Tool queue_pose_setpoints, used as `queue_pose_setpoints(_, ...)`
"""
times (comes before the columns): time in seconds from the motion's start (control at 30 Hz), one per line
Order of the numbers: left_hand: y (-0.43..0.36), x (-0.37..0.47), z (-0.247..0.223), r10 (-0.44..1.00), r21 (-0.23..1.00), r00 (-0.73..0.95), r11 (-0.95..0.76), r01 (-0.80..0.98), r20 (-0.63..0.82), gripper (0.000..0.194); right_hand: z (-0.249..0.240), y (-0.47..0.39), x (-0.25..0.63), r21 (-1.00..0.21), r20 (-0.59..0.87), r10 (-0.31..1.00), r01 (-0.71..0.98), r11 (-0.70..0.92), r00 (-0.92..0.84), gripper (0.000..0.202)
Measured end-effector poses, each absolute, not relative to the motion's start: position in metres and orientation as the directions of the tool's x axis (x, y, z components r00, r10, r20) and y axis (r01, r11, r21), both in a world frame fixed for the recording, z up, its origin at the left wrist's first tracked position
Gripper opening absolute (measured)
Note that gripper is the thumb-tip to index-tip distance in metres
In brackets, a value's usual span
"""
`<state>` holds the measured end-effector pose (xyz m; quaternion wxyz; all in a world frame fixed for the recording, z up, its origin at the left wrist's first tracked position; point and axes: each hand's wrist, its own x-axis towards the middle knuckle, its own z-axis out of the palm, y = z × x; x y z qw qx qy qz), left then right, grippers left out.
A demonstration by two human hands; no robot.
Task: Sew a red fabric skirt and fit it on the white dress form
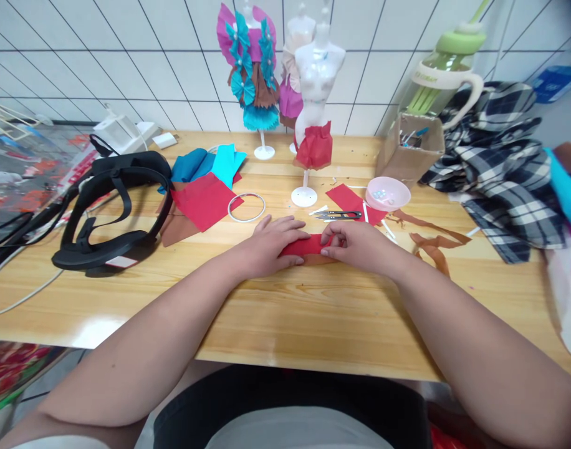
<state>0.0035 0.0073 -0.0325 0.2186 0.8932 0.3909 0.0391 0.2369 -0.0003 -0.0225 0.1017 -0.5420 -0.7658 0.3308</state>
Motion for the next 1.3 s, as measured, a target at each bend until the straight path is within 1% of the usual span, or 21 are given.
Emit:
queue_pose_setpoints(0.17,0.008,0.001,-0.035,0.728,0.408,0.671,-0.575,0.709,-0.140,0.055,-0.024,0.001,0.240,-0.675,-0.167,0.885,0.704,0.219,-0.435,0.014)
queue_pose_setpoints(0.23,0.008,0.001,-0.035,0.727,0.404,0.666,-0.566,0.718,-0.166,0.056,-0.025,0.002,0.241,-0.679,-0.170,0.884,0.702,0.216,-0.437,0.014)
queue_pose_setpoints(0.43,0.007,0.002,-0.036,0.735,0.382,0.652,-0.556,0.738,-0.189,0.056,-0.027,0.006,0.241,-0.576,-0.186,0.902,0.787,0.222,-0.390,0.011)
queue_pose_setpoints(0.77,0.006,0.001,-0.037,0.747,0.385,0.636,-0.539,0.749,-0.193,0.056,-0.025,0.004,0.238,-0.525,-0.194,0.899,0.816,0.244,-0.393,0.010)
queue_pose_setpoints(0.83,0.006,0.001,-0.035,0.754,0.396,0.638,-0.544,0.739,-0.156,0.055,-0.026,0.005,0.238,-0.529,-0.200,0.897,0.814,0.239,-0.393,0.010)
queue_pose_setpoints(0.9,0.004,0.003,-0.030,0.732,0.423,0.678,-0.598,0.681,-0.057,0.053,-0.027,0.005,0.237,-0.531,-0.206,0.892,0.812,0.243,-0.402,0.009)
queue_pose_setpoints(0.97,0.002,0.006,-0.024,0.655,0.467,0.755,-0.678,0.567,0.033,0.053,-0.028,0.006,0.237,-0.523,-0.200,0.888,0.812,0.260,-0.414,0.009)
queue_pose_setpoints(1.0,0.000,0.008,-0.022,0.606,0.489,0.794,-0.707,0.510,0.049,0.056,-0.029,0.007,0.237,-0.516,-0.191,0.887,0.812,0.273,-0.419,0.010)
queue_pose_setpoints(1.07,-0.005,0.013,-0.019,0.538,0.514,0.843,-0.722,0.462,-0.001,0.068,-0.031,0.008,0.237,-0.494,-0.162,0.890,0.816,0.300,-0.425,0.009)
queue_pose_setpoints(1.17,-0.012,0.019,-0.022,0.541,0.467,0.828,-0.701,0.540,-0.145,0.084,-0.031,0.008,0.239,-0.500,-0.136,0.900,0.813,0.298,-0.414,0.008)
queue_pose_setpoints(1.23,-0.015,0.020,-0.026,0.562,0.413,0.800,-0.691,0.594,-0.210,0.085,-0.029,0.009,0.242,-0.548,-0.154,0.905,0.796,0.257,-0.397,0.011)
queue_pose_setpoints(1.3,-0.017,0.019,-0.031,0.580,0.369,0.780,-0.690,0.623,-0.234,0.085,-0.027,0.009,0.244,-0.604,-0.183,0.905,0.770,0.205,-0.384,0.015)
